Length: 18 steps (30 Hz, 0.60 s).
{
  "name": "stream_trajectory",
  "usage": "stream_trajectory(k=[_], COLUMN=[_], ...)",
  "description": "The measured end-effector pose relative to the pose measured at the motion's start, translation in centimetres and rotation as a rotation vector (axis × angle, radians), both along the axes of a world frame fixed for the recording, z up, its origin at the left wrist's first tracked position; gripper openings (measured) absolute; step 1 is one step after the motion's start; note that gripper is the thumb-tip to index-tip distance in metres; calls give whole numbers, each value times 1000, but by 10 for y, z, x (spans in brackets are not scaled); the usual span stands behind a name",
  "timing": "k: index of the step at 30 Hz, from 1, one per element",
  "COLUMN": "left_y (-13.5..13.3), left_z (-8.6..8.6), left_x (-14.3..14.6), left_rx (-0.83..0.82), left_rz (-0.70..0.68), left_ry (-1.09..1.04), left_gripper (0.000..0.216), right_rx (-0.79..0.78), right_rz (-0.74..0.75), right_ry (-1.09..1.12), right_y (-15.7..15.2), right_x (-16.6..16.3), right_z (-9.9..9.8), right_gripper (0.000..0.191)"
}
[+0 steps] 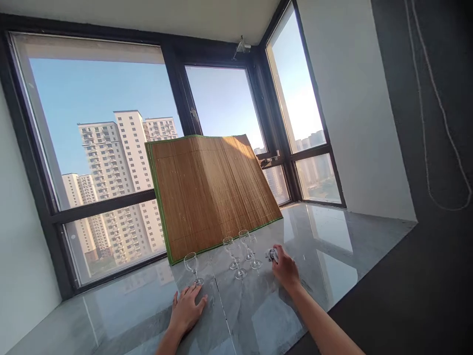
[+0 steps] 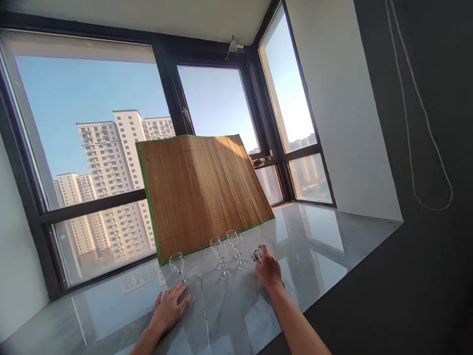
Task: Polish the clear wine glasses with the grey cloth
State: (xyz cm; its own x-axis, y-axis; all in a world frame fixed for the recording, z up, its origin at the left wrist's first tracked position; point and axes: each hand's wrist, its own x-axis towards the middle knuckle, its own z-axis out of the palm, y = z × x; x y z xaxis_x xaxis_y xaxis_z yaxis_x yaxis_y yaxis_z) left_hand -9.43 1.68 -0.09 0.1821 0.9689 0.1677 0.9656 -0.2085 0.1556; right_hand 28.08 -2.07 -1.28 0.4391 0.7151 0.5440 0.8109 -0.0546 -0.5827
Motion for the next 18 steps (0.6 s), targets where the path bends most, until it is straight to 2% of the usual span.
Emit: stream_trajectory(k=[6, 12, 15, 18], left_y=[-5, -29, -37, -37], left_z=[-1, 14, 21, 30], left_x=[-1, -10, 4, 40], left_rx=[35, 254, 390, 475], left_rz=[10, 63, -14, -170], left_ry=[14, -67, -148, -232], left_gripper=[54, 38, 38, 33], right_rx=[25, 45, 23, 3], right_rz=[5, 48, 41, 34], right_ry=[39, 63, 86, 113], right_y=[3, 6, 7, 5], right_x=[4, 5, 4, 4], right_z=[-1, -3, -2, 1], right_gripper=[36, 35, 35, 37])
